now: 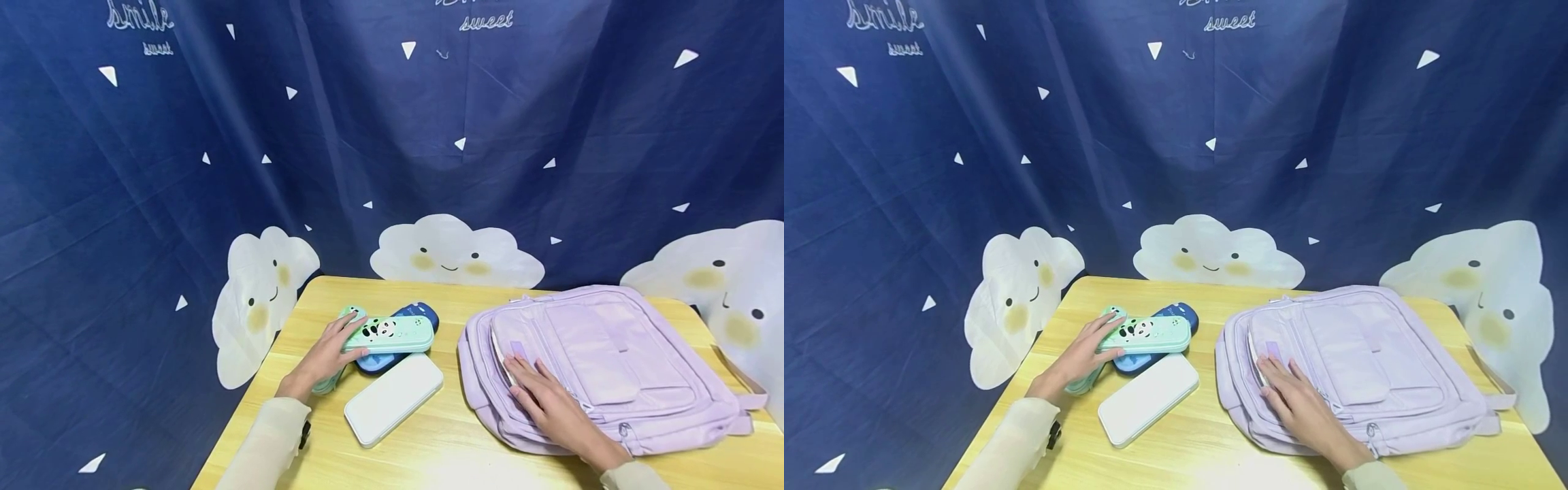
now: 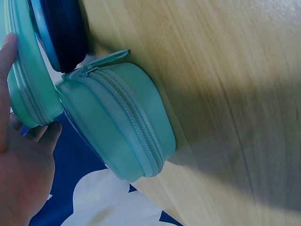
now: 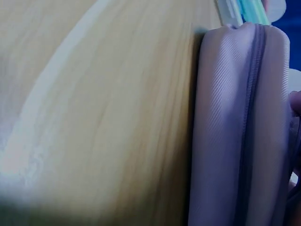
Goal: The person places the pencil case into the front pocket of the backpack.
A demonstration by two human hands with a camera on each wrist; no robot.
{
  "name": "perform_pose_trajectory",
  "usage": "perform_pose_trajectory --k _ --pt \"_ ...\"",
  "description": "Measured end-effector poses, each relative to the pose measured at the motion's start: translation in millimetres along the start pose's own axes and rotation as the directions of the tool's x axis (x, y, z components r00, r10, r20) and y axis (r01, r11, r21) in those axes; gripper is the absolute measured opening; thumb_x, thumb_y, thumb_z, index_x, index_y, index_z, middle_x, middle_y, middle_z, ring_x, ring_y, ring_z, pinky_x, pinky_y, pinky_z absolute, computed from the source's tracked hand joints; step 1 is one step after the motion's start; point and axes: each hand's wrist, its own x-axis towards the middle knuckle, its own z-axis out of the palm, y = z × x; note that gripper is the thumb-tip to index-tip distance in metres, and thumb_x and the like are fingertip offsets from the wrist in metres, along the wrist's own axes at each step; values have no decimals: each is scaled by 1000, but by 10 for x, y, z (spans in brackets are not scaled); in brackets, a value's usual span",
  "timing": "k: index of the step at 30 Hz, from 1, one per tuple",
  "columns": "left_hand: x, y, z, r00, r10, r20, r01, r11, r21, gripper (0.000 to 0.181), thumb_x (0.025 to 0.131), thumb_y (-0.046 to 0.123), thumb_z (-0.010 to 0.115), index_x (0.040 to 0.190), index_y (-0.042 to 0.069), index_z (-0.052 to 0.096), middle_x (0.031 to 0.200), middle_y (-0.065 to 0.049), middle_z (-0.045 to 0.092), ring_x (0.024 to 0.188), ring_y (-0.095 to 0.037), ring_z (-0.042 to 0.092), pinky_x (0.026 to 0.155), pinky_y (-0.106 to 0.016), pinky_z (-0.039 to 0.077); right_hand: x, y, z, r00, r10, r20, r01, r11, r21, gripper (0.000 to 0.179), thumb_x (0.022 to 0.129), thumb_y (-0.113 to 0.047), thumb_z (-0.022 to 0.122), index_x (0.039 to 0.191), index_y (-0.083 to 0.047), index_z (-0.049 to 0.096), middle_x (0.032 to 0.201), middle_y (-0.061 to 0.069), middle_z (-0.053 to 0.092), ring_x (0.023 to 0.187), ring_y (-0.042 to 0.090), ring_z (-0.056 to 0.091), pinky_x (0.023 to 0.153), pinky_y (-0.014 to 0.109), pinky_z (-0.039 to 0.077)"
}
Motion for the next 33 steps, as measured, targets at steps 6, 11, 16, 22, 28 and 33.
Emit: perform_pose_trajectory --k 6,11,16,22,28,33 --pt "6 1 -4 1000 -6 3 6 1000 -5 74 105 48 71 170 27 42 181 -11 26 167 -42 23 127 -71 33 16 -3 -51 998 56 -6 -55 995 82 54 103 -8 72 155 -1 59 155 24 61 156 -9 29 133 12 7" --pt "2 2 -9 1000 -13 4 13 1000 -6 74 105 49 71 170 28 41 182 -10 25 167 -42 22 127 -71 33 38 -21 -88 997 71 -27 -68 991 114 56 101 -7 75 154 0 59 154 27 61 155 -12 31 133 12 9" --pt "2 -3 -1 1000 -12 4 12 1000 -6 74 105 48 71 170 28 41 182 -10 25 167 -41 23 128 -70 32 30 -1 -83 998 64 -28 -60 992 110 60 98 -10 79 153 0 60 153 26 62 155 -14 29 133 12 7" --pt "3 1 10 1000 -3 -1 3 1000 -4 74 105 47 71 170 28 41 181 -10 26 166 -42 23 128 -70 33 4 26 -45 998 55 -25 -52 994 94 69 91 -15 86 153 0 60 152 24 63 153 -14 28 134 14 6" --pt "1 11 6 1000 -3 -2 3 1000 -2 73 105 47 71 169 27 42 181 -11 26 166 -43 23 127 -71 33 -11 50 -30 999 53 -11 -51 994 100 76 87 -19 89 154 0 59 153 25 63 154 -16 26 133 14 4" --pt "-2 9 5 1000 -8 -3 8 1000 -1 73 105 47 71 169 27 42 181 -11 26 166 -43 24 127 -71 33 6 39 -37 999 33 -37 -29 996 89 76 85 -15 90 153 2 60 151 25 64 154 -14 28 134 15 6"
